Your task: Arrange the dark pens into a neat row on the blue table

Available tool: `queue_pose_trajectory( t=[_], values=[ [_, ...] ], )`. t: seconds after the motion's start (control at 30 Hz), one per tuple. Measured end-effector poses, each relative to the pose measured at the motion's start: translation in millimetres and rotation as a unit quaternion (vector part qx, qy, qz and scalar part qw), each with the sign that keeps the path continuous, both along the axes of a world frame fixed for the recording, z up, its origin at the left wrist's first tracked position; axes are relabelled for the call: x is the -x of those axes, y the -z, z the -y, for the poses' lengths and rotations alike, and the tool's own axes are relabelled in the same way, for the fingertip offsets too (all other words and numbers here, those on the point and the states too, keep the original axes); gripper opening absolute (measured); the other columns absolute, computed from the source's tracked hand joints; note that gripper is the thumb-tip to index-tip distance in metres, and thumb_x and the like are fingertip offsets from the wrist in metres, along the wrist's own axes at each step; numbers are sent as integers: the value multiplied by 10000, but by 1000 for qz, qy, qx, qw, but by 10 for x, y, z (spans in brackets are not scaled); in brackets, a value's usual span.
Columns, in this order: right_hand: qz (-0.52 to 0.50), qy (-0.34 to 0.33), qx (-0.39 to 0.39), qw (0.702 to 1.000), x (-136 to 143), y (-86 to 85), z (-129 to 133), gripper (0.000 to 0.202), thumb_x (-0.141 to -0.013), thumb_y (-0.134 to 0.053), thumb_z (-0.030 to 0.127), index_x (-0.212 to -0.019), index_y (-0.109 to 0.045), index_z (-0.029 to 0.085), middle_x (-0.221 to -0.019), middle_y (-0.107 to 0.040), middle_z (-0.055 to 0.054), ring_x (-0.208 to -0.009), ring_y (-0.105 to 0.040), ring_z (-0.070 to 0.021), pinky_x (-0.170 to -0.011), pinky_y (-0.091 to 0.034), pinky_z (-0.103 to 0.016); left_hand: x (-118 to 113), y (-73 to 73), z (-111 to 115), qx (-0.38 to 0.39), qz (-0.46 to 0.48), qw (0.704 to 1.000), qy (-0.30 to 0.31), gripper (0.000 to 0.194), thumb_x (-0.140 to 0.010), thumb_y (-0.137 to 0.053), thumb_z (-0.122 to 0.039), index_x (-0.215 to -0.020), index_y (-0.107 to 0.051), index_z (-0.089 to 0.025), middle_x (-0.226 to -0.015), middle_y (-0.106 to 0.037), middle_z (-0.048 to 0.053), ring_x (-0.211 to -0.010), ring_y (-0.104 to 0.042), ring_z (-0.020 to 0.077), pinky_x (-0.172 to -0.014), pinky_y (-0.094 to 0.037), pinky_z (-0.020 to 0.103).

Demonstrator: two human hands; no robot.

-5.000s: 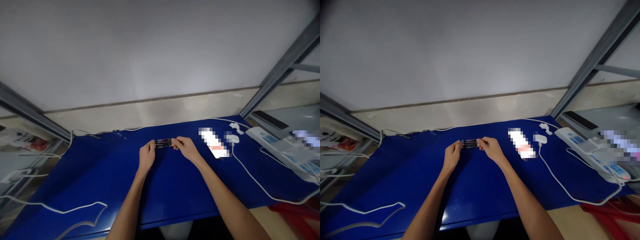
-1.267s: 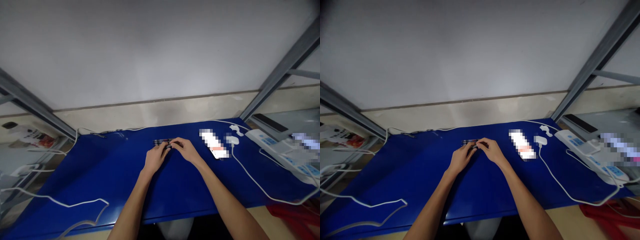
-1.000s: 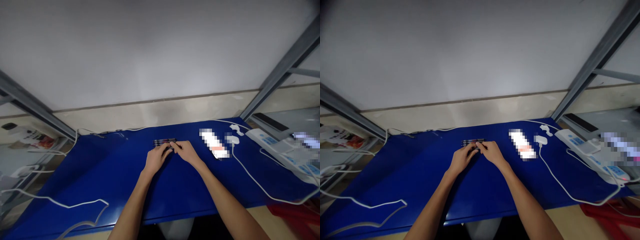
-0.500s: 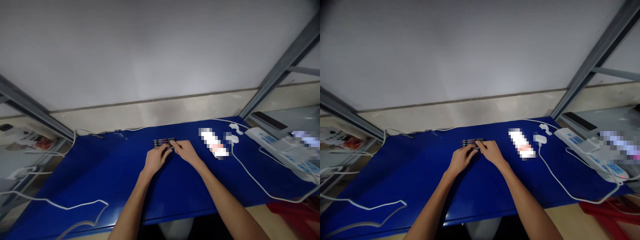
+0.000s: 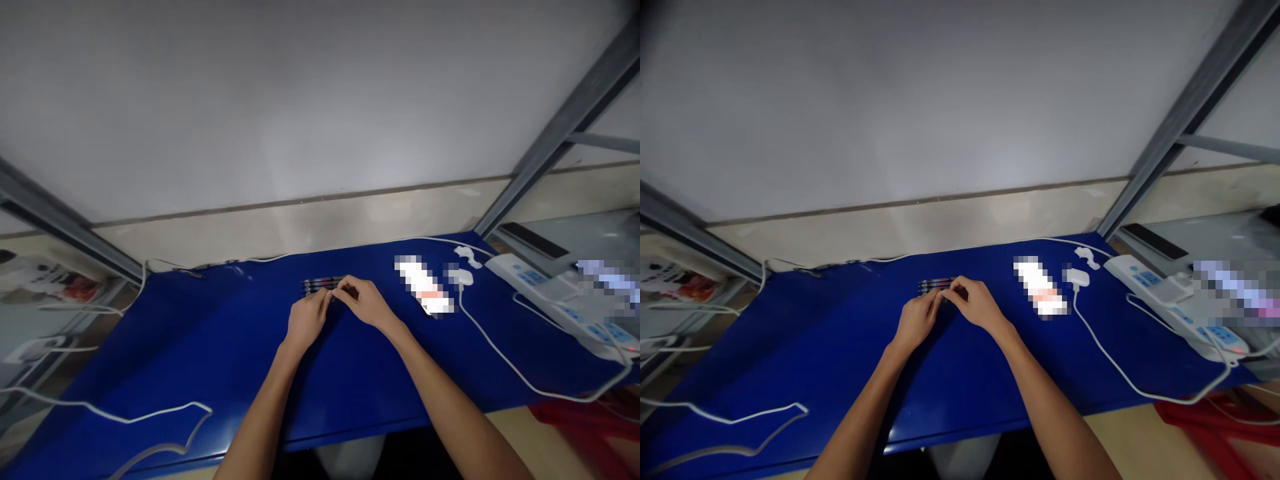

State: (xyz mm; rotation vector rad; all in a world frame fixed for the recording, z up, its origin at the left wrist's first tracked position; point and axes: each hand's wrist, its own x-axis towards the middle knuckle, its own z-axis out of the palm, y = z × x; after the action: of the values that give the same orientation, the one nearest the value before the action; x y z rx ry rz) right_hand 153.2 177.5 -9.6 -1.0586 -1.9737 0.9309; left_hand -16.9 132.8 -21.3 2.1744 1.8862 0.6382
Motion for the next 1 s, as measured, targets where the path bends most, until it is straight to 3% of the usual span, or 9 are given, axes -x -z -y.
queue_pose_trajectory(
  t=[0.1, 0.27, 0.4, 0.53, 0.7, 0.9, 1.0],
  values=[
    [-14, -1, 3, 1000, 8, -8, 12, 261, -897, -543, 433, -774, -588, 208, -657, -587, 10, -568, -500, -131, -539, -350, -250, 4, -42, 18, 1, 31, 1000, 0, 359, -1009, -281, -400, -1037, -599, -236, -749, -684, 9, -667, -648, 168, -576, -357, 238],
    [31, 34, -8, 999, 11, 34, -17, 443, -914, -498, 466, -568, -489, 189, -524, -472, 20, -505, -422, -117, -507, -280, -264, -34, -69, 56, -9, 49, 998, 45, 282, -949, -446, -416, -1124, -604, -261, -807, -702, -7, -724, -652, 167, -634, -400, 238],
    [11, 33, 14, 999, 4, 27, -25, 482, -895, -515, 507, -539, -478, 184, -504, -433, 23, -499, -403, -114, -493, -262, -261, -36, -18, 36, -23, 69, 996, 58, 334, -979, -391, -441, -1145, -624, -270, -958, -725, 13, -790, -668, 167, -653, -402, 232],
    [-55, -1, 37, 998, 9, 11, -5, 309, -901, -530, 453, -762, -609, 189, -644, -559, 10, -568, -467, -121, -534, -328, -247, -10, 2, 11, -14, 85, 995, 50, 418, -1010, -299, -417, -956, -657, -208, -839, -715, 38, -719, -652, 160, -628, -385, 226],
    [-45, 30, 17, 998, 25, 34, -4, 333, -900, -528, 387, -636, -480, 189, -564, -445, 38, -528, -396, -107, -514, -280, -247, -28, -26, 25, 6, 77, 995, 56, 466, -1015, -257, -412, -847, -633, -194, -767, -694, 30, -672, -635, 160, -625, -374, 233],
    [-28, 27, 28, 999, 30, 65, -26, 398, -906, -485, 376, -563, -436, 180, -534, -362, 36, -519, -339, -104, -503, -232, -260, -61, -46, 56, 12, 106, 992, 68, 368, -965, -402, -482, -1161, -603, -244, -735, -687, 1, -594, -617, 157, -570, -360, 224],
    [-17, 45, 36, 998, 34, 62, -30, 455, -902, -490, 403, -515, -408, 178, -503, -332, 36, -499, -329, -101, -494, -208, -266, -72, -25, 50, 6, 117, 990, 75, 349, -973, -399, -451, -1197, -607, -282, -849, -716, 17, -630, -633, 159, -595, -375, 232]
  ],
)
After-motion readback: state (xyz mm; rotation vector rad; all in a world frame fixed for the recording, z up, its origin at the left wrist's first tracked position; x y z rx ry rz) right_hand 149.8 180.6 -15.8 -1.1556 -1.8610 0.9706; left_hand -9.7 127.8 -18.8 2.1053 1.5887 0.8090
